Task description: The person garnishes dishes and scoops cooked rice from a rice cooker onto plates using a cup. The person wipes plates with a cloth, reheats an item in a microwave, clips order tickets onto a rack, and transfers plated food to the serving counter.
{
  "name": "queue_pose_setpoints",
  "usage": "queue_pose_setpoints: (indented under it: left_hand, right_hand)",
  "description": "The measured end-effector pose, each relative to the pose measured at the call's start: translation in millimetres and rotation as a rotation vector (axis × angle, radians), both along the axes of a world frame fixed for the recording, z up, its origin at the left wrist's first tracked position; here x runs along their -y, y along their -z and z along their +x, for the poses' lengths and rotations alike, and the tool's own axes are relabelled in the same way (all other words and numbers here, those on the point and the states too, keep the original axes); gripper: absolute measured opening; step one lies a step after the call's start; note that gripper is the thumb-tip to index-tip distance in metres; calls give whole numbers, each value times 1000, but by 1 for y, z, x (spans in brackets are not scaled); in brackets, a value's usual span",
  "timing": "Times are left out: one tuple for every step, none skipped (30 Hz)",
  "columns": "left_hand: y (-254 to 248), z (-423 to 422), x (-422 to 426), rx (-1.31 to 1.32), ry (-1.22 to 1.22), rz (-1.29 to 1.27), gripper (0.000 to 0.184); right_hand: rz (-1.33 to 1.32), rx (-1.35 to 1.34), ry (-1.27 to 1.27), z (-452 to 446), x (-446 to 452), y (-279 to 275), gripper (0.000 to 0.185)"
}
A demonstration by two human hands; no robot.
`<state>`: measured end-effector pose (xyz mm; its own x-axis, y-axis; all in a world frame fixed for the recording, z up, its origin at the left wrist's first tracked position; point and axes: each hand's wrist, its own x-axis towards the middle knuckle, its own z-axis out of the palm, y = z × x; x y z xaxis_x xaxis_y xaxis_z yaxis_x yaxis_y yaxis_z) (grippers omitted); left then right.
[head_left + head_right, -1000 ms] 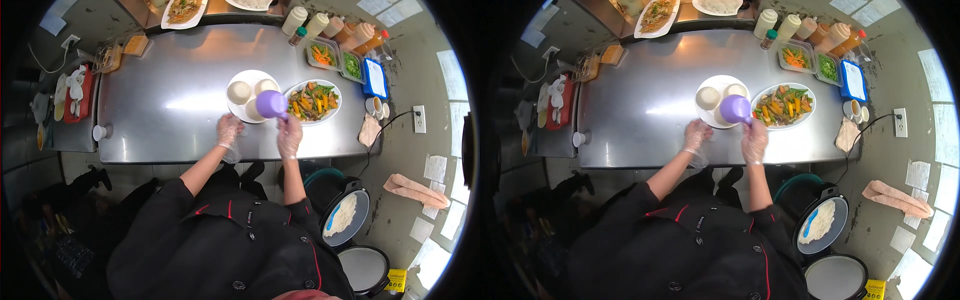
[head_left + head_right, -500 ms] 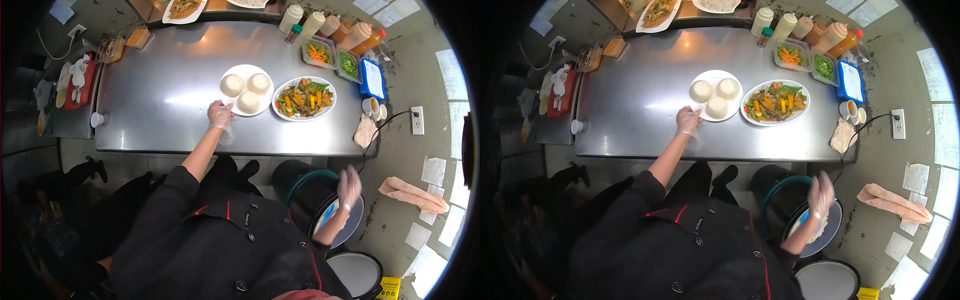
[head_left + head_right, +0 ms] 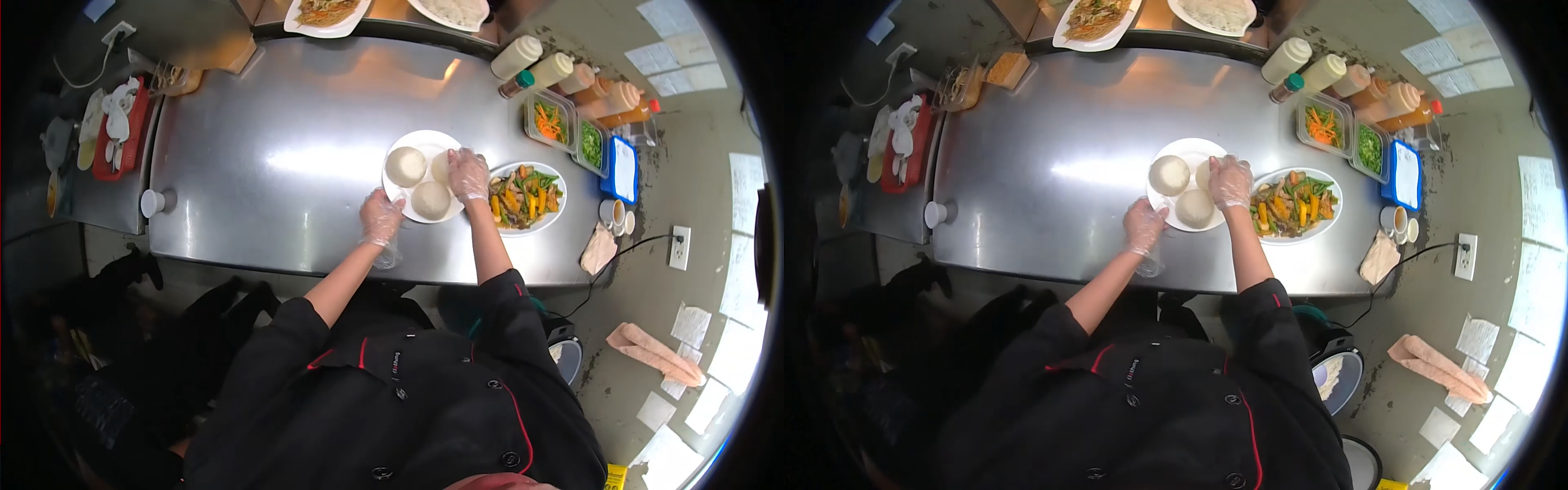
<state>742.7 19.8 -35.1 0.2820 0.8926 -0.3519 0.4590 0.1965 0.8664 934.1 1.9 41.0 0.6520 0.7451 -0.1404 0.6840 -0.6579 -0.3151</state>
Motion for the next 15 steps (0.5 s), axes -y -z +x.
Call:
queue_pose_setpoints:
  left_hand:
    - [6, 0, 0, 25, -17, -56, 23]
    - [2, -1, 0, 36, -23, -83, 23]
    - [-4, -1, -1, 48, -27, -107, 22]
    - [-9, -1, -1, 61, -27, -129, 22]
    - [-16, -1, -2, 107, -56, -180, 22]
    - [-24, -1, -3, 154, -81, -231, 21]
    - [-29, 1, -3, 201, -105, -281, 21]
    - [-28, 2, -3, 191, -92, -274, 20]
    - [-27, 1, -4, 182, -79, -265, 19]
    - [-26, 1, -5, 173, -65, -253, 19]
    - [-23, 1, -5, 160, -61, -231, 18]
    - [-21, 1, -5, 149, -54, -206, 18]
    - [-18, 2, -5, 140, -46, -182, 17]
    - [-17, 1, -5, 138, -38, -167, 17]
    - [-17, 0, -6, 140, -31, -153, 18]
  right_hand:
    - [-1, -26, 5, -1, -5, -3, 39]
    - [1, -52, 13, -1, -9, -4, 38]
    - [-27, -72, -60, 3, -12, -1, 37]
    - [-53, -92, -130, 10, -13, 4, 37]
    - [-78, -112, -196, 13, -15, 2, 37]
    - [-55, -183, -204, 15, -17, 0, 37]
    - [-30, -253, -211, 18, -18, -2, 38]
    - [-4, -322, -217, 20, -19, -9, 39]
    - [-4, -310, -156, 22, -19, -15, 38]
    - [-1, -299, -94, 23, -19, -21, 38]
    - [1, -288, -28, 23, -17, -30, 39]
    - [58, -215, -13, 27, -10, -42, 39]
    - [114, -140, 5, 36, 3, -59, 39]
    - [167, -62, 24, 44, 20, -79, 39]
    - [143, -25, 104, 52, 40, -103, 38]
